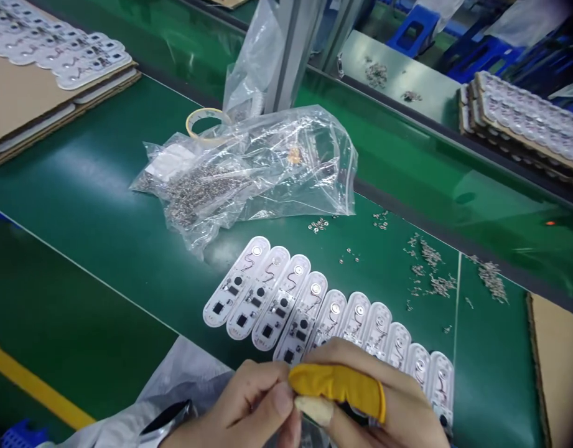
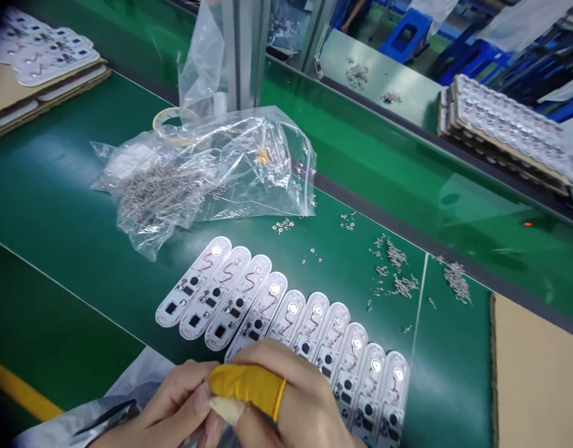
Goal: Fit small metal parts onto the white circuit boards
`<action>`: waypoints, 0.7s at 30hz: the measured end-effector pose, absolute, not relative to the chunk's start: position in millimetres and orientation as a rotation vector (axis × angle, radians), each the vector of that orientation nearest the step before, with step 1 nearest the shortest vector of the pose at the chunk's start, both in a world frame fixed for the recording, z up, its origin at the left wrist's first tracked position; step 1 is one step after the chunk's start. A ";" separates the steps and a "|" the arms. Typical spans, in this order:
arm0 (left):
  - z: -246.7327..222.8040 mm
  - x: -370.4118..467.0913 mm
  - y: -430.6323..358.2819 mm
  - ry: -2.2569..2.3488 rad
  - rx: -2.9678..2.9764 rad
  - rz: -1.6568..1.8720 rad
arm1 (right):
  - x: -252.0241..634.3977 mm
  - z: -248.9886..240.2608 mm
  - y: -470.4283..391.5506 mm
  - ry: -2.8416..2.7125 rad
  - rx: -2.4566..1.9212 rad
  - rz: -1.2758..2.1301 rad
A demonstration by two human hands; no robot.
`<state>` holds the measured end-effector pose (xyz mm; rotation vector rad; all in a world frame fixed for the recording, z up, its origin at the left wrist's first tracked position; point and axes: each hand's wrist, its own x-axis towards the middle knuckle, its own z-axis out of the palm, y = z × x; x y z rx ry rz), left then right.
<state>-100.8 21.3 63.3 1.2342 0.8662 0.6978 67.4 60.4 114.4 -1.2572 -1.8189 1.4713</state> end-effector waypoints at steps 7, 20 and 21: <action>54.5 -122.2 37.7 1.192 1.951 0.962 | 59.3 88.5 128.6 -2.073 -1.473 1.360; 18.6 -129.2 32.9 1.221 2.393 0.806 | 53.5 78.1 154.0 -2.287 -1.588 1.410; 18.3 -129.4 33.0 1.216 2.391 0.809 | 53.1 78.9 155.7 -2.298 -1.612 1.421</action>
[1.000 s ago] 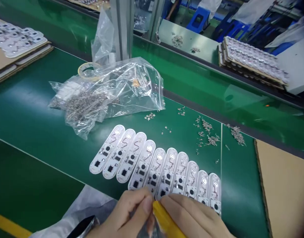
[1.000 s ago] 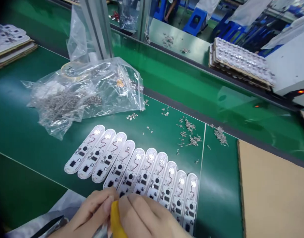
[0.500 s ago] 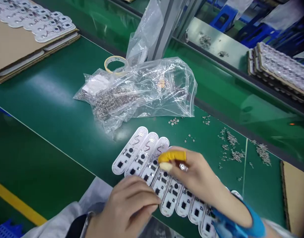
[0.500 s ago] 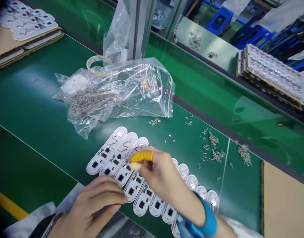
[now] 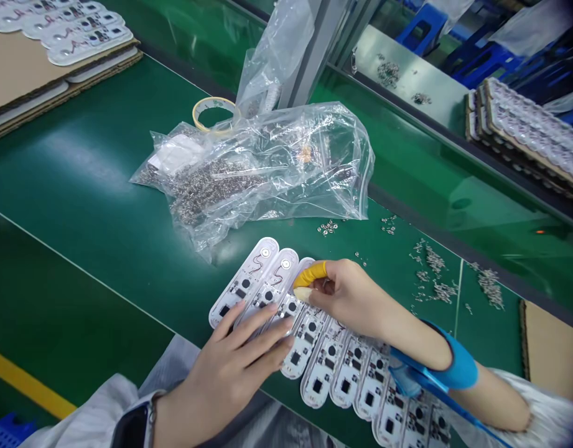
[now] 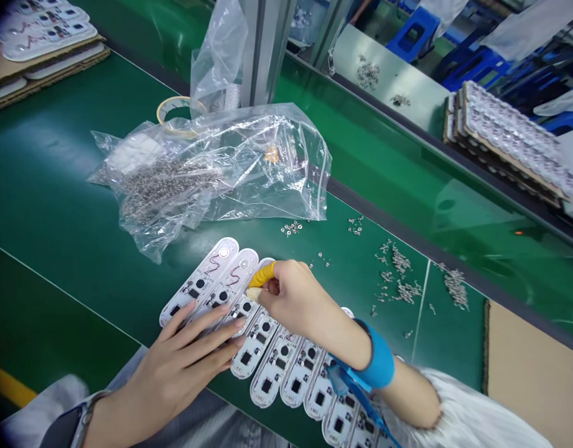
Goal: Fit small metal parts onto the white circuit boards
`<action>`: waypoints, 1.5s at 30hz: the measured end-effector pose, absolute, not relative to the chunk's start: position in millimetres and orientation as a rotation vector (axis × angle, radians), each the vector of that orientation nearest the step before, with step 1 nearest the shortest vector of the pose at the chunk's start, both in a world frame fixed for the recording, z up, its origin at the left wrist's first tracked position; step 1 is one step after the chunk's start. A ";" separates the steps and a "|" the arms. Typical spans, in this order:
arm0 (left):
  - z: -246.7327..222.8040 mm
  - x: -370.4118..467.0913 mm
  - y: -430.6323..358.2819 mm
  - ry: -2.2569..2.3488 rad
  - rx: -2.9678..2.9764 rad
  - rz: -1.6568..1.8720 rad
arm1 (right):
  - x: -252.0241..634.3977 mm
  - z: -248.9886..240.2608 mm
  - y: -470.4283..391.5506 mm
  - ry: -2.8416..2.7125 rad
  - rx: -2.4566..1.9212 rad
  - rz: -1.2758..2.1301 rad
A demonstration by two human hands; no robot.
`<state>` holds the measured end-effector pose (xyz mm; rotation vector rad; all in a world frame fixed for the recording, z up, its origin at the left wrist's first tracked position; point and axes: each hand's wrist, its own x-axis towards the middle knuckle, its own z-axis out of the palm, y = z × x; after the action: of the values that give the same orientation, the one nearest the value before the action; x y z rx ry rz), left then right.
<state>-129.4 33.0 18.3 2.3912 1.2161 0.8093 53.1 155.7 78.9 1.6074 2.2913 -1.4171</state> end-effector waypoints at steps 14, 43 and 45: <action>24.6 -129.0 37.9 1.221 2.476 0.819 | 47.7 80.9 155.8 2.321 1.630 -1.215; 20.4 -129.3 26.4 1.147 2.535 0.787 | 179.1 86.6 78.1 2.396 2.453 -0.468; 23.2 -124.2 25.4 1.077 2.555 0.793 | 201.3 76.4 77.6 2.231 2.578 -0.326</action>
<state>-124.2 25.4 23.2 2.5553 1.0774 0.7935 201.3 77.6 76.4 2.5780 2.2314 -0.3261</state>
